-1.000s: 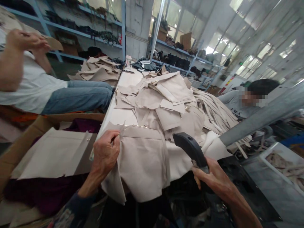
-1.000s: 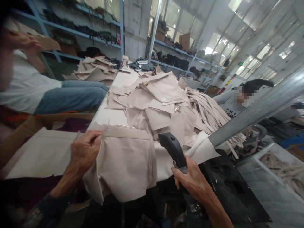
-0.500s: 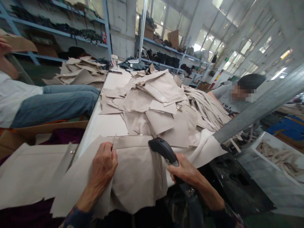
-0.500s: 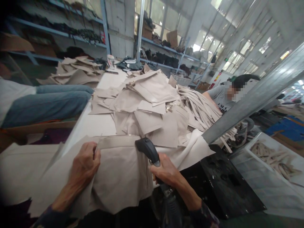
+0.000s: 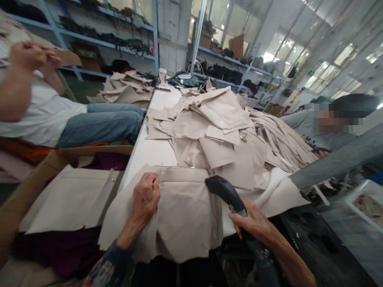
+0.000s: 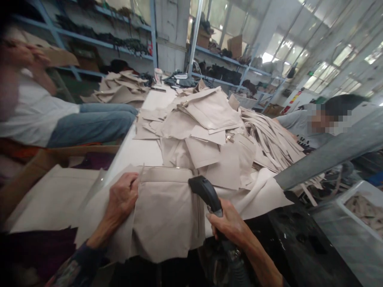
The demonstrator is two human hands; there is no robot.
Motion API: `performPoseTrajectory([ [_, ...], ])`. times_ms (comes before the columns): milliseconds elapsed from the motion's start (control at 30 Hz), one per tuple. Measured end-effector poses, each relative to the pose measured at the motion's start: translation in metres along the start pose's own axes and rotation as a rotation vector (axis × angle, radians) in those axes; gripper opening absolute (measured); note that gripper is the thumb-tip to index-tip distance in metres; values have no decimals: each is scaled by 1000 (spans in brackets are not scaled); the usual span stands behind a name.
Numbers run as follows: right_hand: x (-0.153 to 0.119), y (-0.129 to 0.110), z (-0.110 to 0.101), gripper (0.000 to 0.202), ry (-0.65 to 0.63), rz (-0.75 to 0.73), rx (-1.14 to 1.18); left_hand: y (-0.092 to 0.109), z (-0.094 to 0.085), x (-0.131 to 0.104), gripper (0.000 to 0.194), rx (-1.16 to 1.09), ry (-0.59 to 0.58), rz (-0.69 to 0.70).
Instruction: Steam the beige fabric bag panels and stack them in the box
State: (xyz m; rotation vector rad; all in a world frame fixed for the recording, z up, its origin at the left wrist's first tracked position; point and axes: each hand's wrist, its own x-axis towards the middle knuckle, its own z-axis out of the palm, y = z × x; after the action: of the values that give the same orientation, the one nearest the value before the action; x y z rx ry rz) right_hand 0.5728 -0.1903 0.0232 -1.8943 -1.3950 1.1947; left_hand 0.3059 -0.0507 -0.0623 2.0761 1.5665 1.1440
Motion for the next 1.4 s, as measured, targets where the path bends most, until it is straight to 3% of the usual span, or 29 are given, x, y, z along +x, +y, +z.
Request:
performPoseTrajectory([
  [100, 23, -1, 2, 10, 68, -34, 3, 0, -7, 3, 27, -78, -39, -49],
  [200, 26, -1, -1, 11, 99, -54, 6, 2, -10, 3, 29, -111, -49, -65],
  [367, -17, -2, -11, 11, 132, -47, -90, 3, -13, 5, 30, -152, -55, -73],
  [500, -36, -15, 2, 5, -24, -35, -104, -6, -17, 10, 27, -216, -97, -159],
  [600, -23, -32, 23, 7, -129, -114, -120, -15, -20, 14, 28, -366, -164, -241],
  [733, 7, -51, 50, 10, -175, -221, -173, -22, -22, 17, 29, -584, -229, -332],
  [867, 33, -60, 70, 13, -227, -235, -174, -23, -22, 19, 27, -647, -223, -326],
  [1033, 55, -72, 75, 10, -99, -224, -126, -17, -21, 12, 24, -413, -149, -204],
  [1100, 55, -78, 68, 11, -14, -203, -113, -14, -23, 3, 26, -212, 16, -144],
  [1200, 46, -81, 54, 14, 1, -197, -97, -11, -28, -13, 35, 219, 219, -144],
  [1300, 30, -80, 45, 12, -37, -213, -132, -15, -34, -21, 46, 494, 141, -239],
  [1400, 14, -79, 46, 10, -73, -197, -128, -21, -39, -19, 46, 540, 61, -234],
])
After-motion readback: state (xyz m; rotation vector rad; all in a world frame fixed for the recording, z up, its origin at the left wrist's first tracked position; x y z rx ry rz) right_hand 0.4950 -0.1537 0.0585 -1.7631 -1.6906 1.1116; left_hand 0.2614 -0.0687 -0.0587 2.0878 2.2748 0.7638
